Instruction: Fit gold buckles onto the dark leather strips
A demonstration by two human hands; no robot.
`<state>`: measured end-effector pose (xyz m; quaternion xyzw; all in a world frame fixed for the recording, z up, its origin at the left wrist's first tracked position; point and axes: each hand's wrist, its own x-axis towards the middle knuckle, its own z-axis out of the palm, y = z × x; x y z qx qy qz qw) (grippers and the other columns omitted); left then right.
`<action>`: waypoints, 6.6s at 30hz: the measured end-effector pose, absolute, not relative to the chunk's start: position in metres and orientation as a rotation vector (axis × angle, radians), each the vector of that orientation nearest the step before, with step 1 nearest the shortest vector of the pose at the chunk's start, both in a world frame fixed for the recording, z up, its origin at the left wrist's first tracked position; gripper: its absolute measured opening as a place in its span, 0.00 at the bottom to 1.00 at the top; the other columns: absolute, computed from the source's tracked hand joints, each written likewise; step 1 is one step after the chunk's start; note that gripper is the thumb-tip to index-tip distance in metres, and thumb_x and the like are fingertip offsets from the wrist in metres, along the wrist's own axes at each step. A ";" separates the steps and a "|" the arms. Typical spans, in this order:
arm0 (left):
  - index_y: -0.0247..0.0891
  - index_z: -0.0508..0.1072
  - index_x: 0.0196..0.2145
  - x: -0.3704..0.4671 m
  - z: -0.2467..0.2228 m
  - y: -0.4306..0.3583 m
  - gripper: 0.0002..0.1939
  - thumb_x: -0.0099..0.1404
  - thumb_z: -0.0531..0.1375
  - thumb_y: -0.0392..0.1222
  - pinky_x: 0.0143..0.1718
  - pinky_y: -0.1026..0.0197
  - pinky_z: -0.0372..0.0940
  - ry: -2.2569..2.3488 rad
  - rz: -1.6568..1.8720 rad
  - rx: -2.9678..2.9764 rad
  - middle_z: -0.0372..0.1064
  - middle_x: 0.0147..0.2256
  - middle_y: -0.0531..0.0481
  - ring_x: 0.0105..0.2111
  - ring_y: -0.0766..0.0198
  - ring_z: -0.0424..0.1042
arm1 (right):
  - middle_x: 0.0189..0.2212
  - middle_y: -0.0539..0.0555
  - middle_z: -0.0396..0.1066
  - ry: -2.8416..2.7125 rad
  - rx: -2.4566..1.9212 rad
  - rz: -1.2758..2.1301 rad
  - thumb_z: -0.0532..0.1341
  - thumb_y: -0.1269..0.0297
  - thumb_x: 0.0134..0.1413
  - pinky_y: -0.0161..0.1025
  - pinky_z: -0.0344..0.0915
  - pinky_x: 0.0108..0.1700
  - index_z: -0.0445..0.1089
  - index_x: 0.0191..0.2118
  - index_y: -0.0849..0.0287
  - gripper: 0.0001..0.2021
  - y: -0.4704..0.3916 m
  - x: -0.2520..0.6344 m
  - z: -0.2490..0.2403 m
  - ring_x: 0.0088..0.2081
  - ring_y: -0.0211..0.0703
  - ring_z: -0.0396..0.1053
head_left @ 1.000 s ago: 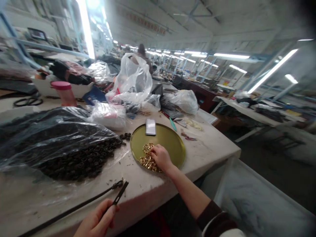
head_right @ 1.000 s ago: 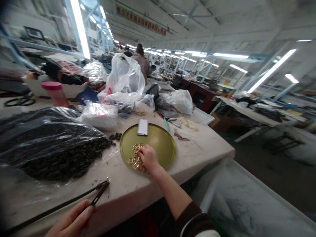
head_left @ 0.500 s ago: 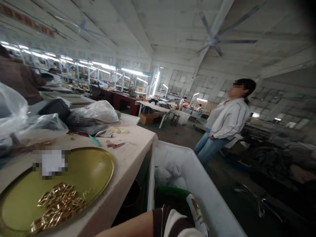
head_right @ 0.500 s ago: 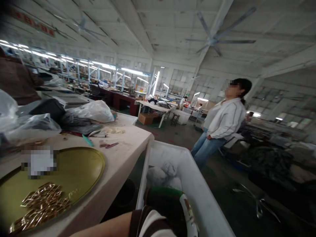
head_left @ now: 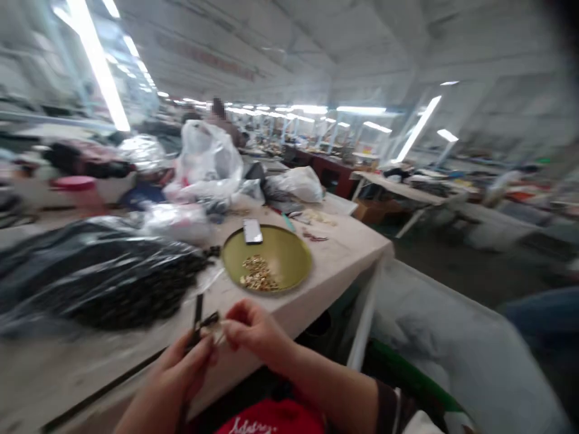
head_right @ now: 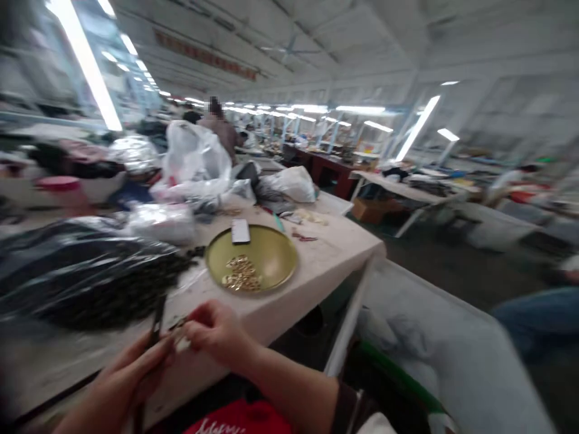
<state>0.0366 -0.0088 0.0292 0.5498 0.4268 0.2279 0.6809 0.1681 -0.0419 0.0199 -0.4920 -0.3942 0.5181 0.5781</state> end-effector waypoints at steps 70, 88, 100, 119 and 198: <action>0.37 0.67 0.31 0.038 -0.003 0.017 0.08 0.62 0.49 0.39 0.29 0.61 0.57 1.335 0.158 2.119 0.68 0.28 0.47 0.29 0.58 0.67 | 0.32 0.50 0.72 -0.448 -1.003 1.700 0.66 0.62 0.40 0.37 0.59 0.43 0.66 0.42 0.60 0.19 -0.017 0.166 -0.043 0.36 0.37 0.68; 0.38 0.64 0.24 0.015 0.002 0.014 0.16 0.64 0.47 0.48 0.26 0.65 0.57 1.190 0.338 1.727 0.62 0.22 0.53 0.23 0.64 0.62 | 0.39 0.55 0.71 -0.242 -0.912 1.777 0.63 0.64 0.45 0.34 0.65 0.36 0.63 0.44 0.59 0.18 -0.021 0.168 -0.046 0.32 0.35 0.71; 0.39 0.69 0.27 0.010 -0.002 0.008 0.14 0.64 0.48 0.46 0.28 0.65 0.57 1.167 0.234 1.804 0.66 0.25 0.52 0.26 0.62 0.64 | 0.38 0.54 0.73 -0.190 -0.868 1.668 0.63 0.63 0.44 0.27 0.60 0.24 0.65 0.37 0.59 0.12 -0.016 0.164 -0.028 0.20 0.27 0.63; 0.39 0.69 0.41 0.015 -0.004 -0.003 0.14 0.65 0.46 0.42 0.40 0.60 0.60 1.181 0.370 2.077 0.69 0.39 0.45 0.38 0.57 0.67 | 0.32 0.50 0.71 -0.300 -0.890 1.601 0.64 0.60 0.45 0.29 0.58 0.25 0.64 0.34 0.58 0.12 -0.032 0.148 -0.022 0.21 0.28 0.60; 0.36 0.61 0.22 0.022 -0.009 -0.002 0.13 0.56 0.53 0.47 0.18 0.69 0.46 1.123 0.244 1.272 0.53 0.17 0.58 0.19 0.71 0.51 | 0.21 0.46 0.62 -1.121 -1.054 1.817 0.63 0.54 0.43 0.32 0.55 0.28 0.65 0.26 0.60 0.13 -0.024 0.189 -0.032 0.24 0.33 0.57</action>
